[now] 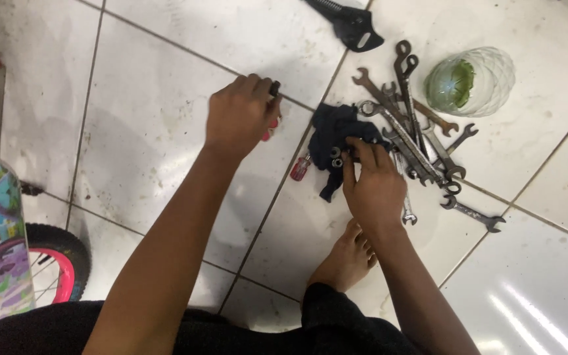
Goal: Attempting to align and secure a plastic chain guard onto a child's bicycle using small screws and nuts.
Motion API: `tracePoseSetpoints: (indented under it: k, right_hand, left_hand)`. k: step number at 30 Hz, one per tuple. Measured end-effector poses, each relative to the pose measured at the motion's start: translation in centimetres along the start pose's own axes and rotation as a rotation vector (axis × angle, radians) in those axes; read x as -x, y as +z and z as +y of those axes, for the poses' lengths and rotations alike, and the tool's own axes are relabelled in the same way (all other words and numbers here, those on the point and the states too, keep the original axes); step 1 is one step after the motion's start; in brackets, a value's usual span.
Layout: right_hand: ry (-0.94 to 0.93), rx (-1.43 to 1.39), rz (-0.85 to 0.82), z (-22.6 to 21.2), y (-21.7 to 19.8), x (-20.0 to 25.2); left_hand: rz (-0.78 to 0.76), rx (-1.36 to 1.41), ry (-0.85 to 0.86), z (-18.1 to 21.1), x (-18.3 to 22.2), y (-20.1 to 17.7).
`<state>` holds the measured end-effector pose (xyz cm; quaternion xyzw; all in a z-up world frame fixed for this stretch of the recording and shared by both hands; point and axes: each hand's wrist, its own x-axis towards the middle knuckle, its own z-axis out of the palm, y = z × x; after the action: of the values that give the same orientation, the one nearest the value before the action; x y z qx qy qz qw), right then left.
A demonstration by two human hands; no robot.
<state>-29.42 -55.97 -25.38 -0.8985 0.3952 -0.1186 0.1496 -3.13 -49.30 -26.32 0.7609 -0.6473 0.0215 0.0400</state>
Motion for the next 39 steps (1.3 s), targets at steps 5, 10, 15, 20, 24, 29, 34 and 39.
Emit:
tracePoseSetpoints:
  k: [5,10,15,20,24,29,34,39]
  right_hand:
    - [-0.106,-0.202,-0.072,-6.0,-1.9,-1.1]
    - [-0.332,-0.615,-0.264,-14.0,-2.8,-3.6]
    - [-0.088,-0.887,-0.492,-21.2,-4.2,-5.7]
    - [-0.192,-1.011,-0.515,-27.1,-5.7,-7.7]
    - [-0.392,-0.798,-0.631,-30.4,-6.9,-11.6]
    - [-0.441,-0.522,-0.695,-33.7,-8.7,-16.0]
    - [-0.398,-0.293,-0.771,-37.0,-9.9,-16.9]
    - [-0.097,-0.184,-0.646,-39.0,-10.3,-13.4]
  left_hand:
    - [0.222,0.523,-0.338,0.7,5.1,-3.9]
    - [0.351,1.027,-0.765,0.9,9.3,-7.1]
    - [0.395,1.353,-1.213,-2.0,12.6,-13.3]
    - [0.363,1.364,-1.304,-5.7,16.4,-19.8]
    - [-0.032,0.988,-1.196,-8.8,19.8,-23.0]
    - [-0.339,0.527,-0.88,-10.8,21.1,-23.5]
    - [-0.245,0.012,-0.355,-12.3,21.3,-19.6]
    - [-0.473,0.083,-0.33,-14.1,21.2,-15.9]
